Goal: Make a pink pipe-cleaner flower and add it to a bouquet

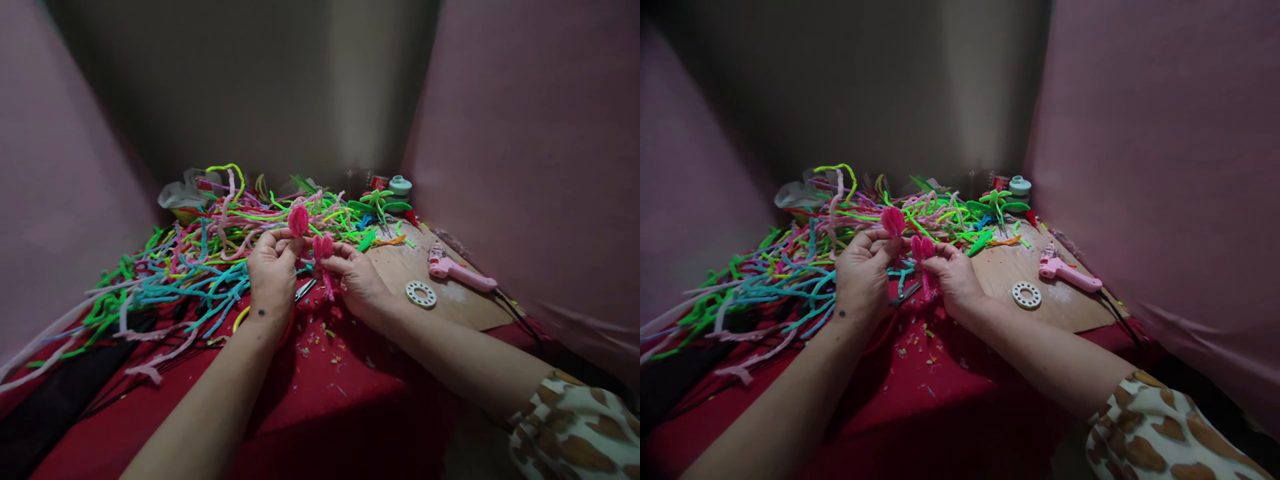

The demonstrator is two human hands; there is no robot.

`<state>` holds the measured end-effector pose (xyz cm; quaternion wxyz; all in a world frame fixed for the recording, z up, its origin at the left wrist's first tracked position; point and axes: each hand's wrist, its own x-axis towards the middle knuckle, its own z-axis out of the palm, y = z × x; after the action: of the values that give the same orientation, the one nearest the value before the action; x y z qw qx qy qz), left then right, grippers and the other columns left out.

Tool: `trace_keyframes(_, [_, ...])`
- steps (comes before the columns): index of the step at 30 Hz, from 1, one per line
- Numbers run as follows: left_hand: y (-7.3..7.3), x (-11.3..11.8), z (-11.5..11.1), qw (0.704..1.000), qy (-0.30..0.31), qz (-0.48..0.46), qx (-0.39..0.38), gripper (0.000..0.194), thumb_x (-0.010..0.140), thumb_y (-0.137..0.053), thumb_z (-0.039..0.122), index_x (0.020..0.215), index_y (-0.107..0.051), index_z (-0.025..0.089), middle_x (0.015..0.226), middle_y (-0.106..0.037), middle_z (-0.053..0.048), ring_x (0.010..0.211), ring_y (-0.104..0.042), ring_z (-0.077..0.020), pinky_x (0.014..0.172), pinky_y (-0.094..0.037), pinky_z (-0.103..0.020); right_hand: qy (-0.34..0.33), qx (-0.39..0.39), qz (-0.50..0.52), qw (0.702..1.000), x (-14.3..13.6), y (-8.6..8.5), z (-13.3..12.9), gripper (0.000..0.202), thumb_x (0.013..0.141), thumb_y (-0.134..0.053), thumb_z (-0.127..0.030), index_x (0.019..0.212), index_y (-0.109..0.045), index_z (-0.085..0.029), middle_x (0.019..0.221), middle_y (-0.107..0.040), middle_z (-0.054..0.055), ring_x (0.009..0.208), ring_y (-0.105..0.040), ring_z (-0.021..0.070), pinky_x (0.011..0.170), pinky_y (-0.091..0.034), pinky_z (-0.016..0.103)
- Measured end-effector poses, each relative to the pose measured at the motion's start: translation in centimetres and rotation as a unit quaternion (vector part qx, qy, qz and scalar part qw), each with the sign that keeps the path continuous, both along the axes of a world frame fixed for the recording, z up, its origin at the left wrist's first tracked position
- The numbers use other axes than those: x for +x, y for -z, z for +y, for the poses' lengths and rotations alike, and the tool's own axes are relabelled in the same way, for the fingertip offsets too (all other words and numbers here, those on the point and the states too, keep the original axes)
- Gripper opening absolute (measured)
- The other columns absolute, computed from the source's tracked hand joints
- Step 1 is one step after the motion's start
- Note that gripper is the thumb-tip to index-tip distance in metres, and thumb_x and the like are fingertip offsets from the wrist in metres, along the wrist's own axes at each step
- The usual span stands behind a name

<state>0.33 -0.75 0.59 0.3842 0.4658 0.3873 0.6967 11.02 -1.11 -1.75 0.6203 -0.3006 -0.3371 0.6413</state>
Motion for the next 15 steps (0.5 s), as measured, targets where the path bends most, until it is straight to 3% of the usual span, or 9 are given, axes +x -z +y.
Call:
trace_keyframes(8, [0.4, 0.1, 0.0, 0.999, 0.03, 0.007, -0.02, 0.017, 0.068, -0.065, 0.021, 0.08, -0.054, 0.015, 0.061, -0.066, 0.002, 0.059, -0.062, -0.0111, 0.063, -0.045, -0.022, 0.022, -0.007, 0.023, 0.999, 0.5, -0.2, 0.7, 0.021, 0.052, -0.063, -0.008, 0.071, -0.061, -0.016, 0.06, -0.062, -0.005, 0.057, -0.055, 0.0092, 0.058, -0.043, 0.021])
trace_keyframes(15, [0.4, 0.1, -0.2, 0.998, 0.046, -0.007, -0.052, 0.022, 0.065, -0.067, 0.022, 0.081, -0.054, 0.014, 0.064, -0.068, -0.002, 0.058, -0.063, -0.0129, 0.059, -0.045, -0.023, 0.021, -0.014, -0.029, 0.999, 1.0, 0.2, 1.1, 0.025, 0.05, -0.064, -0.007, 0.073, -0.058, -0.015, 0.059, -0.062, -0.002, 0.049, -0.053, 0.0088, 0.042, -0.033, 0.018])
